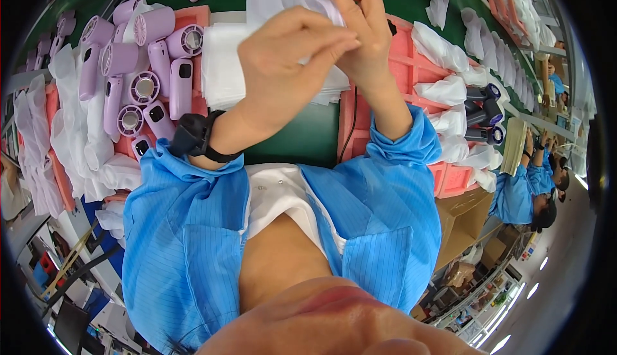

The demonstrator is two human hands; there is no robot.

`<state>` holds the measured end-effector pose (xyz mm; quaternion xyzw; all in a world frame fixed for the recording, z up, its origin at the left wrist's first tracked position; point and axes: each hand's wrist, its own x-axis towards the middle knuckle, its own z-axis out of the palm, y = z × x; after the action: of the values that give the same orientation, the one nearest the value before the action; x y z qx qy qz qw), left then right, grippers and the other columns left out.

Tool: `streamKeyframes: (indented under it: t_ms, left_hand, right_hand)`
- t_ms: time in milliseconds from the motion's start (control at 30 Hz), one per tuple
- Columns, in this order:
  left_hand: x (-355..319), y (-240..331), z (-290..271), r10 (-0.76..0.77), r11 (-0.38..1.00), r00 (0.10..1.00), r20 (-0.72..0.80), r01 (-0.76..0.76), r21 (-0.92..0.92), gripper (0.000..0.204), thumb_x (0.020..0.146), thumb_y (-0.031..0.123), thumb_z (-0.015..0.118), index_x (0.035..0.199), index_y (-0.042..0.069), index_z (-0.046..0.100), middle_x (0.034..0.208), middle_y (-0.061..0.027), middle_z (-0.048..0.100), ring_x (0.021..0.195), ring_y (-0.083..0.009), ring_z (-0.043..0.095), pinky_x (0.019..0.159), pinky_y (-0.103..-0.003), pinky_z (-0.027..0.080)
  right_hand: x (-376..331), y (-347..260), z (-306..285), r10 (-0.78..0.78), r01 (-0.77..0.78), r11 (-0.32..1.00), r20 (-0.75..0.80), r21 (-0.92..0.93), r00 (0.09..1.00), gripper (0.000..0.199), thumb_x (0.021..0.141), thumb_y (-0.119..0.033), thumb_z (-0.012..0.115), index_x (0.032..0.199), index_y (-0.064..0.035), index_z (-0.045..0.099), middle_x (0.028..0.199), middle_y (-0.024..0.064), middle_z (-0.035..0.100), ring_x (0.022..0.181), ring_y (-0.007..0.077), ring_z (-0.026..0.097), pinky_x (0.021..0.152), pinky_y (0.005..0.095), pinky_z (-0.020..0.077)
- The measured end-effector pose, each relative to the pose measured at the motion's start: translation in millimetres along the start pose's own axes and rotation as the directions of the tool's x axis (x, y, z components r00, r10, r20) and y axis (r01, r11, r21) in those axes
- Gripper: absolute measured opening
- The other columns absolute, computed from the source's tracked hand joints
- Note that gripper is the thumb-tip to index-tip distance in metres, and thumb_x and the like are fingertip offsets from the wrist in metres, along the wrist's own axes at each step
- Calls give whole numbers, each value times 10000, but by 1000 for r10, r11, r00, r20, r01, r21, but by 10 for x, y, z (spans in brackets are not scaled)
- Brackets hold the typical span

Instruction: Manually packaging small portable fans into protective pouches on an assembly line.

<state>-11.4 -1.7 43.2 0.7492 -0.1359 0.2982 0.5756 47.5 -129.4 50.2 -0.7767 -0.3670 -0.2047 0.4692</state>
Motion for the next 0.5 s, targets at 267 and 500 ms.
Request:
streamKeyframes:
  t_ms: [267,500]
  left_hand:
    - [-17,-74,156,286,951,958,19,-287,119,246,626,-36,709,849,65,727,914,-52,652,782,-236,622,623,-300,504]
    - [224,-129,-104,179,938,979,94,-199,284,561,705,17,736,1228,86,547,1287,-99,510,1060,-211,567,852,-326,470]
  right_hand:
    - [51,77,-87,90,-117,988,-236,-101,967,506,598,-59,782,1065,17,605,1041,136,565,913,225,579,747,299,466]
    - [-101,-4,-58,195,-182,925,-5,332,981,678,668,-45,776,1264,6,456,1063,106,577,925,190,597,757,298,506]
